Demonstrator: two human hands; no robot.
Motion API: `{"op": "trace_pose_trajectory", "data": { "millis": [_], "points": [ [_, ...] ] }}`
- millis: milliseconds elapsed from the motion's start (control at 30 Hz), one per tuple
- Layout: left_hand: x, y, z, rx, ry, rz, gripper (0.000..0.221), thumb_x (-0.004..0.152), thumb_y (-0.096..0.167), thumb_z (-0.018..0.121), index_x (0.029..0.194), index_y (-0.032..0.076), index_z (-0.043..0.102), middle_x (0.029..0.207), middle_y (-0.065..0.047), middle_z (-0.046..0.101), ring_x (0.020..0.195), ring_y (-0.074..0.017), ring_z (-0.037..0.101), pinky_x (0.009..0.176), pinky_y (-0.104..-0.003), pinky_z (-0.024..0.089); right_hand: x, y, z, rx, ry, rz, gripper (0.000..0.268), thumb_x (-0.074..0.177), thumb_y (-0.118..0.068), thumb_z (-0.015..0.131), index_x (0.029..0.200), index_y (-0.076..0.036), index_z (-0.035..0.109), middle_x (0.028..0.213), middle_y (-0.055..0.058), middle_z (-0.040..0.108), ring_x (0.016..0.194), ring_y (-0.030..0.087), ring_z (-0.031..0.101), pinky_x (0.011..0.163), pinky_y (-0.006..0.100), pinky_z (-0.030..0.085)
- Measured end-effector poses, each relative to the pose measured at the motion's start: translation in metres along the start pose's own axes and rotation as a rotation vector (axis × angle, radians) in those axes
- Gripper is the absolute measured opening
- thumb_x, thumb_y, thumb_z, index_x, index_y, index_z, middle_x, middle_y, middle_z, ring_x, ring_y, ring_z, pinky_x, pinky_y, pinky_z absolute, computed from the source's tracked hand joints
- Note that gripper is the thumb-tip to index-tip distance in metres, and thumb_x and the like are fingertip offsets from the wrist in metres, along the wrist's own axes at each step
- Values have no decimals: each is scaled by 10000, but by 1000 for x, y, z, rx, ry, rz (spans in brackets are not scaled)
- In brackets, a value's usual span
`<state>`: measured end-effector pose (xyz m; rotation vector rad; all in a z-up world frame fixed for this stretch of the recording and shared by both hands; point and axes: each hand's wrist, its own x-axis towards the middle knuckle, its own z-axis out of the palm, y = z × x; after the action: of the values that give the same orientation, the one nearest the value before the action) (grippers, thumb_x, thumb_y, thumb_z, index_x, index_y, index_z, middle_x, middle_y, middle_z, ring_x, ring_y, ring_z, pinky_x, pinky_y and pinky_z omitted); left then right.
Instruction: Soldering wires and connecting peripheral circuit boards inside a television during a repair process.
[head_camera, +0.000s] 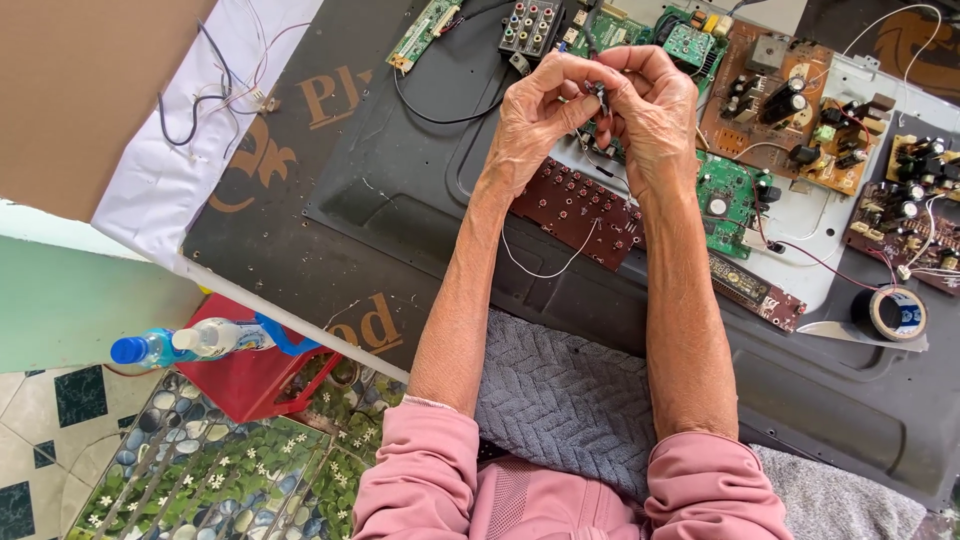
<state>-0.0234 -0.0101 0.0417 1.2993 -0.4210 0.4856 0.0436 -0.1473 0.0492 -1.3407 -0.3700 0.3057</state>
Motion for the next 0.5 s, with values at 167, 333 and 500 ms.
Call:
{"op": "trace_pose_trajectory", "data": {
  "millis": [167, 333, 500],
  "points": [
    [-2, -27, -7, -60, 198, -29, 111, 1001, 132, 707, 1103, 88, 709, 999, -17, 693, 840, -117, 673, 785, -244, 582, -5, -15, -1, -170, -55, -125, 124, 1079, -131, 650, 1108, -11, 655, 897, 81, 680, 672, 105, 670, 546, 203, 606],
    [-1, -46, -12, -111, 360, -45, 141, 952, 100, 762, 1078, 43, 736, 1008, -75, 778, 814, -148, 765, 746, -264, 653, -5, -11, -1, -493, -69, -395, 60, 1052, 59, 788, 1054, 28, 737, 971, 136, 760, 786, 163, 755, 646, 197, 643],
    [-1, -47, -9, -48, 441, -44, 122, 914, 97, 780, 1016, 44, 739, 915, -68, 776, 794, -170, 783, 736, -293, 678, -1, 4, 1, -841, 57, -712, 74, 959, 58, 779, 979, -12, 782, 902, 92, 752, 747, 148, 688, 646, 254, 610]
  ]
}}
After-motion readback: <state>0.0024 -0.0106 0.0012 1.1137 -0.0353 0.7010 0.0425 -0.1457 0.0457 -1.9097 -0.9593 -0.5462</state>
